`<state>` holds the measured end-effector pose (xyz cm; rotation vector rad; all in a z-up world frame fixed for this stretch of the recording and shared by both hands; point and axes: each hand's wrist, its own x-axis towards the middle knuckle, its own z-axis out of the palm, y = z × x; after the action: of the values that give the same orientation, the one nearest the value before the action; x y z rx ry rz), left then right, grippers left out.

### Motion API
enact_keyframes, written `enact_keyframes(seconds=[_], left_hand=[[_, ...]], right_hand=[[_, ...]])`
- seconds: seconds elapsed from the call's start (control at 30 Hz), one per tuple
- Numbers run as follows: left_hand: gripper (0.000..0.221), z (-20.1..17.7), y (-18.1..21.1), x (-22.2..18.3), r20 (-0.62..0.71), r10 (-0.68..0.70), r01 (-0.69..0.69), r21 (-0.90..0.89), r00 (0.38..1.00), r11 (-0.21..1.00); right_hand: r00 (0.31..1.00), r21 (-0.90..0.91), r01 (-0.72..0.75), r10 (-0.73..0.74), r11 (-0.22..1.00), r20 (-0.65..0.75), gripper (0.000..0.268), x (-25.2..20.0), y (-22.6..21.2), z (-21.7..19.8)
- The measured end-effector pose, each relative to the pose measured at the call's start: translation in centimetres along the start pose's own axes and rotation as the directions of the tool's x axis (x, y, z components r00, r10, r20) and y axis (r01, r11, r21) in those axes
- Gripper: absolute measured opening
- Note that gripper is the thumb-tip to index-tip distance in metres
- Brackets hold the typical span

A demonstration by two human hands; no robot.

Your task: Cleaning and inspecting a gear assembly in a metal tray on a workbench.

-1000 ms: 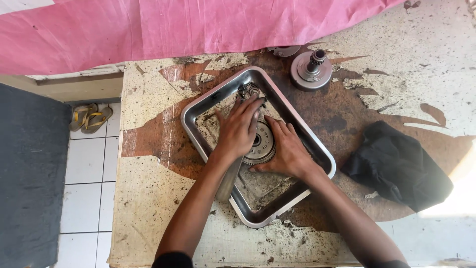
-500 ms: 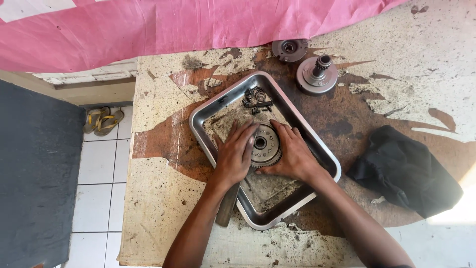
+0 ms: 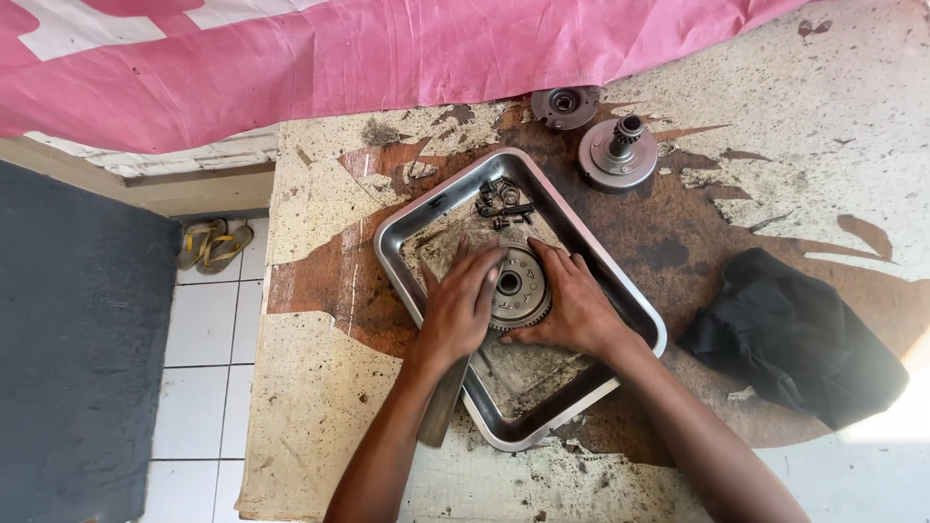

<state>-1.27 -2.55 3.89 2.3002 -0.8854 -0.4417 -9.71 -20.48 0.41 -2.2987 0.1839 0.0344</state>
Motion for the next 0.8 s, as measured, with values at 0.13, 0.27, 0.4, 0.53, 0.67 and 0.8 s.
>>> enact_keyframes(seconds=[0.13,0.27,0.4,0.53,0.67,0.8], left_hand=[[0.043,0.8,-1.6,-0.1,-0.024,0.039,-0.039,0.030,0.999,0.999],[0.042,1.2,-0.9,4.8,0.008,0.026,-0.026,-0.004,1.000,1.000],[0.041,3.0,-2.8,8.7,0.039,0.043,-0.043,-0.026,0.998,0.999],[0.042,2.0,-2.5,5.5,0.064,0.038,-0.041,0.047,0.997,0.998],[0.041,1.5,-2.6,0.9,0.011,0.044,-0.044,-0.046,0.999,0.998],[0.039,0.7,-1.1,1.3,-0.017,0.063,-0.063,0.018,0.998,0.998]], right_hand=[[1.000,0.011,-0.021,0.021,1.000,0.001,0.137,0.0,0.5,0.7],[1.000,-0.007,-0.010,0.010,1.000,0.013,0.137,0.2,0.5,0.4],[0.999,-0.010,-0.039,0.039,0.999,0.022,0.138,-0.1,-0.1,0.2],[0.998,-0.012,-0.059,0.060,0.998,0.030,0.138,-0.3,-0.5,-0.2],[0.999,0.009,-0.034,0.033,0.999,0.027,0.139,-0.1,-0.1,0.2],[0.999,-0.003,-0.029,0.029,1.000,0.031,0.138,0.2,0.3,0.4]])
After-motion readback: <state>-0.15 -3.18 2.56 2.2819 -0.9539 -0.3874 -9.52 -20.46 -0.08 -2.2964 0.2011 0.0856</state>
